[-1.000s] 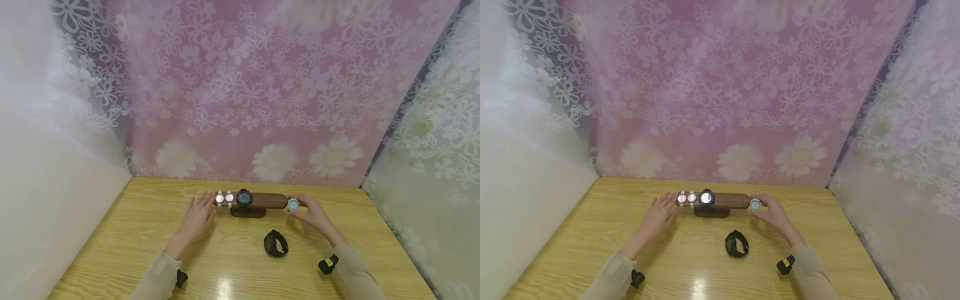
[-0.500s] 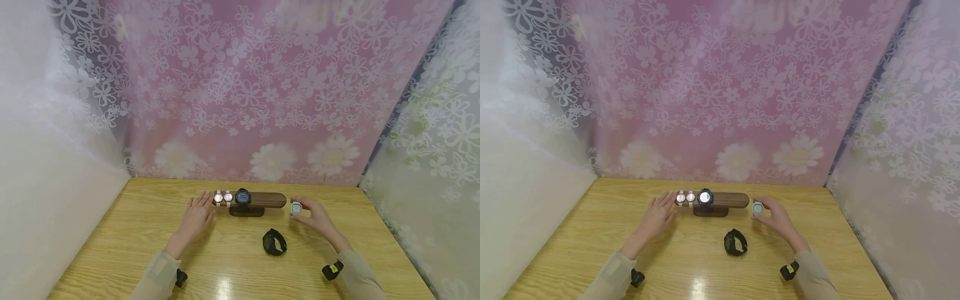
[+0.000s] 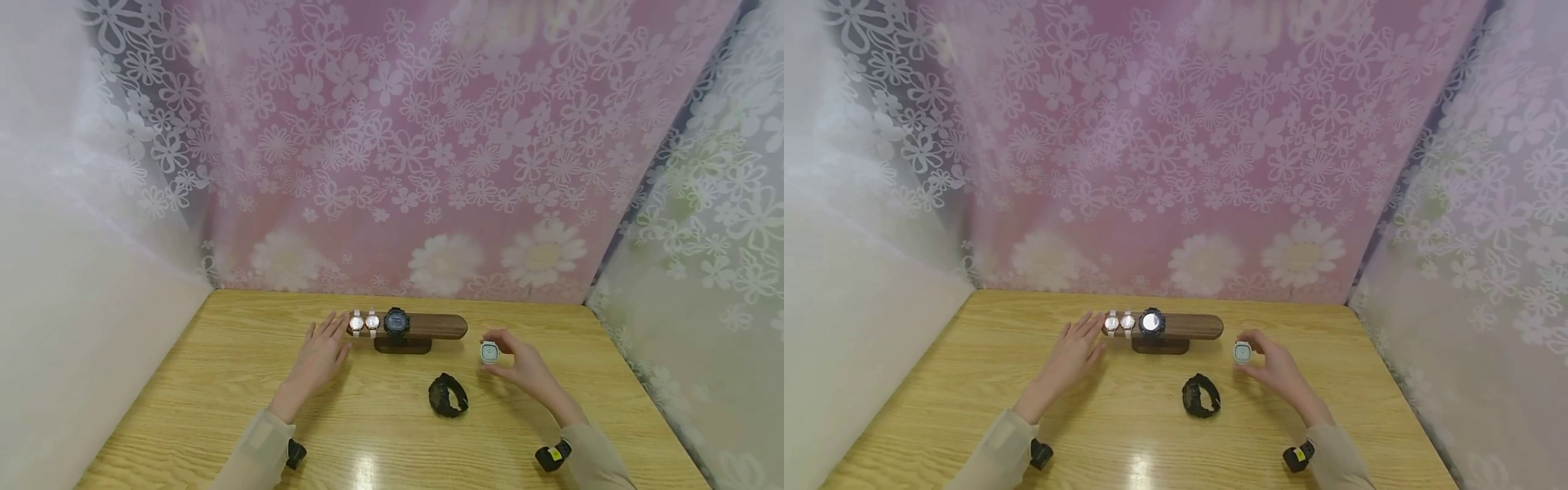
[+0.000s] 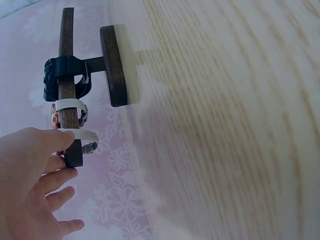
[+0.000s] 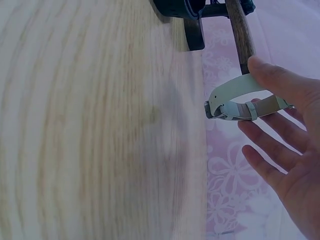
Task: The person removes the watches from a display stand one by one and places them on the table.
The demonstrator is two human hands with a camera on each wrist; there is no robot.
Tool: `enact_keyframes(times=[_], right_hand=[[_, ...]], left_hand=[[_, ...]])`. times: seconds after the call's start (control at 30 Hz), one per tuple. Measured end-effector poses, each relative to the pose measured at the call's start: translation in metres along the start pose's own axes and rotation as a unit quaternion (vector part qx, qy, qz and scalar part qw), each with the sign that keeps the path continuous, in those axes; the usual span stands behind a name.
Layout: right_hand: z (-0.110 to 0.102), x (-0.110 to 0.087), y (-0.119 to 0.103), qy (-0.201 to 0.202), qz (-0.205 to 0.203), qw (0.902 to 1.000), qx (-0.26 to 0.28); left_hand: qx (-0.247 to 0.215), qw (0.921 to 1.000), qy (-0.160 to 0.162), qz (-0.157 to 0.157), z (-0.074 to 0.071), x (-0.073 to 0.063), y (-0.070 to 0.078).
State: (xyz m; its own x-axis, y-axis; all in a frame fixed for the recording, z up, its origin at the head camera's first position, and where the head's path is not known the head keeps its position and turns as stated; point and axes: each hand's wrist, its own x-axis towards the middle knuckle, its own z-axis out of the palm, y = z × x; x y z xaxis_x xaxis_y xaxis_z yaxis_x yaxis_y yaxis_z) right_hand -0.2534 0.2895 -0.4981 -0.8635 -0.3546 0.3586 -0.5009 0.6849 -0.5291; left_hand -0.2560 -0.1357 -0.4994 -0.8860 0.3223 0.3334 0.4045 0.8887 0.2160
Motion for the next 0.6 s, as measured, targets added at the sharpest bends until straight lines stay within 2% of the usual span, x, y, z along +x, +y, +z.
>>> enact_keyframes(times=[0.37,0.6], right_hand=[[-0.004,-0.014,0.0,-0.015,-0.001,0.9995,-0.028],[-0.009,-0.021,-0.002,-0.06,0.0,0.9965,-0.059]], left_hand=[[-0.003,1.0,0.0,0.002,0.0,-0.001,0.0],[-0.001,1.0,-0.001,0.0,0.001,-0.001,0.0]])
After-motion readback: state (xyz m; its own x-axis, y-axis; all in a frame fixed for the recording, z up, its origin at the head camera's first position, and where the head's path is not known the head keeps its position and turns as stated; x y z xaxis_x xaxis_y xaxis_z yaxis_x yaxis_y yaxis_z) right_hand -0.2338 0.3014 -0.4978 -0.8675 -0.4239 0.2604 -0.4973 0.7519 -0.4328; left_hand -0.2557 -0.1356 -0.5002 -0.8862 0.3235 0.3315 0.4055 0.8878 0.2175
